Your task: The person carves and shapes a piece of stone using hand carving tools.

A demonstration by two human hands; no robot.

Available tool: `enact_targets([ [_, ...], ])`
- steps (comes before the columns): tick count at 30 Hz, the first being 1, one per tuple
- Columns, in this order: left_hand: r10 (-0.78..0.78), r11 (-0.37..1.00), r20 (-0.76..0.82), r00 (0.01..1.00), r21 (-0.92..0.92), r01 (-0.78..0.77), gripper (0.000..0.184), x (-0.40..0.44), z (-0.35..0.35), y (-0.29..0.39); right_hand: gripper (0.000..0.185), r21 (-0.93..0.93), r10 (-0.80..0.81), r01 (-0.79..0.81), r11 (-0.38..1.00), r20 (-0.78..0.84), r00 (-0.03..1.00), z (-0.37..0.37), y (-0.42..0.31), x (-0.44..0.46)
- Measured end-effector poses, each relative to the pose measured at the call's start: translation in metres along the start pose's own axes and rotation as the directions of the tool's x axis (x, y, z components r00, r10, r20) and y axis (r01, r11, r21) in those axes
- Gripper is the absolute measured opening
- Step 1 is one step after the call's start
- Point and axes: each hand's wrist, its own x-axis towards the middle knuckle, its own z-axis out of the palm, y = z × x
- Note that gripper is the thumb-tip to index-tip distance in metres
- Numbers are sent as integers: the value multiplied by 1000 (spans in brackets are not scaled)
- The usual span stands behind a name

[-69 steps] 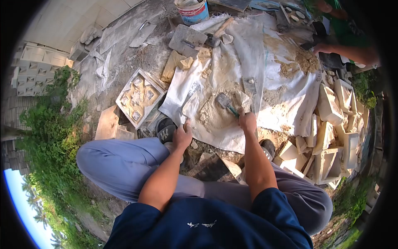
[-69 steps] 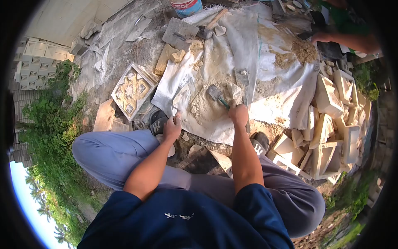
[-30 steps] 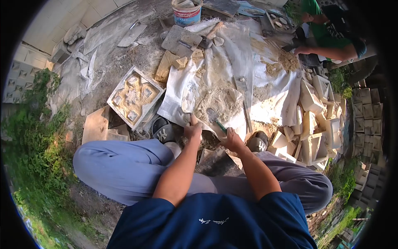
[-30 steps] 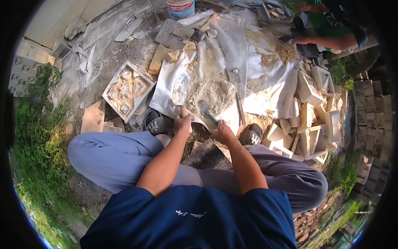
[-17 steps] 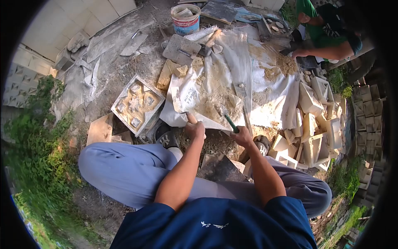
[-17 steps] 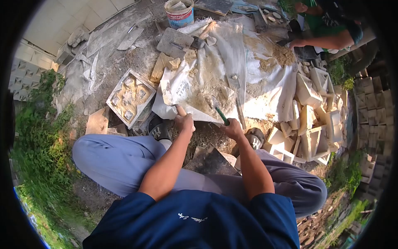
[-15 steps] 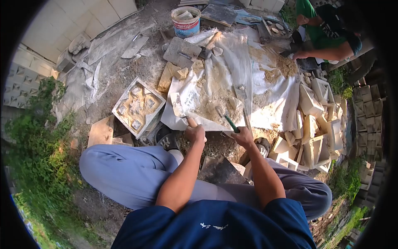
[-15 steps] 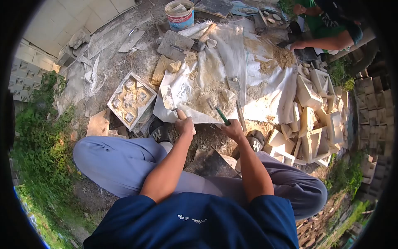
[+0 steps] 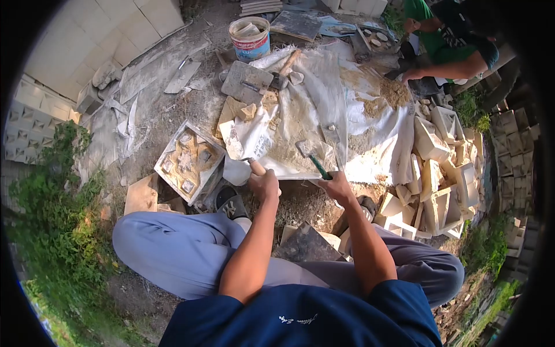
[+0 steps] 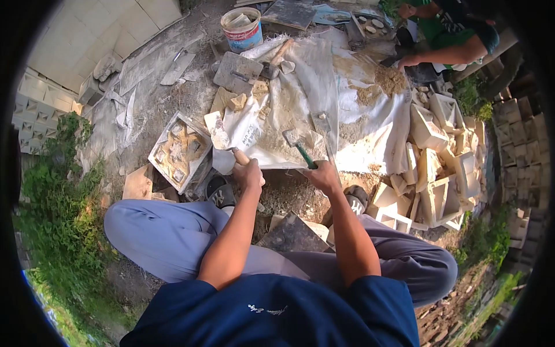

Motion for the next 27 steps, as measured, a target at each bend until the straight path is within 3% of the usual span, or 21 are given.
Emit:
enact_targets([
  [3,334,941,84,939,28,-337,25,12,-6,21,36,-34,-48,48,998,-15,999,-6,-38,-21],
  [6,342,923,121,932,145,-357,26,11,-9,28,37,-72,-123,120,990,-44,991,-7,-33,-12],
  [7,263,951,139,955,127,-281,28,17,-8,17,39,-74,-110,108,991,-18,994,-9,-31,-12],
  [8,315,930,134,940,152,-333,31,20,-9,2,40,-75,-95,95,993,5,995,-10,-29,-13],
  [11,259,928,131,957,240,-284,34,31,-14,-35,50,-51,76,-75,996,17,997,-4,-25,-26],
  [13,95,921,241,966,348,-177,36,39,-23,-48,54,-5,105,-105,994,51,993,-3,-25,-31],
  [14,93,923,233,968,344,-172,36,45,-29,-52,54,-10,98,-98,995,56,994,-3,-23,-29],
  [17,-57,849,507,860,478,-226,35,30,-62,-20,54,-13,142,-142,990,75,987,-8,-32,-28],
  [20,-32,819,544,839,495,-290,37,29,-80,-7,46,240,109,-136,961,119,987,-22,-52,-19],
  [21,188,712,489,852,529,-461,42,32,-82,-10,49,214,107,-121,969,76,991,-31,-68,-24],
  [22,190,711,493,849,528,-465,42,25,-91,12,50,128,81,-84,988,27,996,-38,-77,-25],
  [25,197,653,507,839,570,-498,50,7,-117,73,48,114,18,-14,993,-34,999,-54,-84,-28],
  [27,200,639,528,825,568,-519,50,4,-119,93,41,293,66,-59,954,-12,998,-59,-90,-33],
])
